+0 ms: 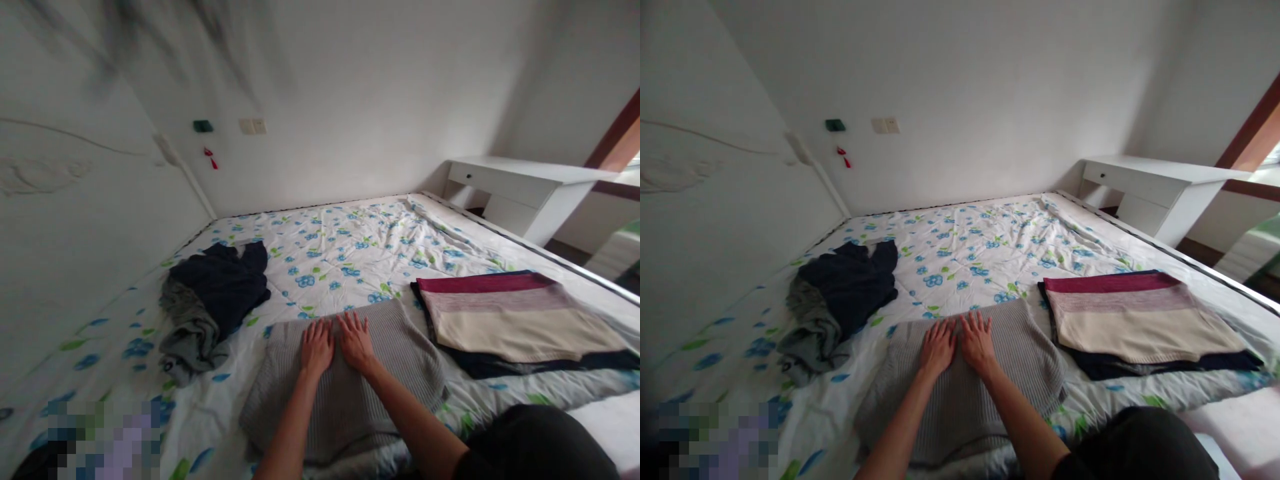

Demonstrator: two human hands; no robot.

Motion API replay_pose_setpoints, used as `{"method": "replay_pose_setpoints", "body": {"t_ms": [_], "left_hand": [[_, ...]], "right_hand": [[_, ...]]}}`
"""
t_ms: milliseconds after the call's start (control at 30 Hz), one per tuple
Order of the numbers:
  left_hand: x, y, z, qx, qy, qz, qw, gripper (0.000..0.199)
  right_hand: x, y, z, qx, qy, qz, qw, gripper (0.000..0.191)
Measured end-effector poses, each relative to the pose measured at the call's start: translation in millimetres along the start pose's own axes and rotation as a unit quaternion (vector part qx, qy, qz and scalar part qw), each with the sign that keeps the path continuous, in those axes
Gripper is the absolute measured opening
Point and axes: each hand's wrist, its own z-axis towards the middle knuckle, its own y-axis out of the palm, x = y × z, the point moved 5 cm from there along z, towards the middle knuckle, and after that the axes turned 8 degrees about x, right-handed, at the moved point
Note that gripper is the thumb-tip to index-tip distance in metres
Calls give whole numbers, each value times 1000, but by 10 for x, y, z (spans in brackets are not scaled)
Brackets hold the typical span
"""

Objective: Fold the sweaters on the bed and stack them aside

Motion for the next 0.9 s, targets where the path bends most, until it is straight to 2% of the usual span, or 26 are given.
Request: {"method": "replay_pose_setpoints", "body": {"t_ms": [33, 100, 267, 367, 433, 533, 733, 900], "left_hand": [[-92, 30, 35, -6, -8, 9, 1000, 64], [-387, 38, 78, -10, -32, 33, 999, 66], [-1261, -63, 133, -35, -101, 70, 992, 70], [-1601, -84, 126, -53, -139, 66, 987, 69], [-1713, -84, 108, -59, -150, 64, 985, 70], [-1759, -90, 79, -69, -159, 64, 983, 71], [-1764, -217, -24, -95, -180, 76, 976, 73], [-1866, -498, -282, -140, -190, 82, 968, 72]], "right_hand": [[-3, 18, 82, -7, -14, 6, 1000, 62], [141, 20, 183, -27, -20, 6, 999, 63], [940, -198, 275, -24, 37, -58, 997, 70], [1389, -334, 303, -28, 86, -104, 990, 71], [1602, -394, 312, -36, 110, -120, 986, 72], [1787, -441, 308, -50, 129, -123, 983, 74], [1948, -518, 150, -85, 163, -107, 977, 77], [1956, -858, -171, -119, 111, -102, 981, 77]]}}
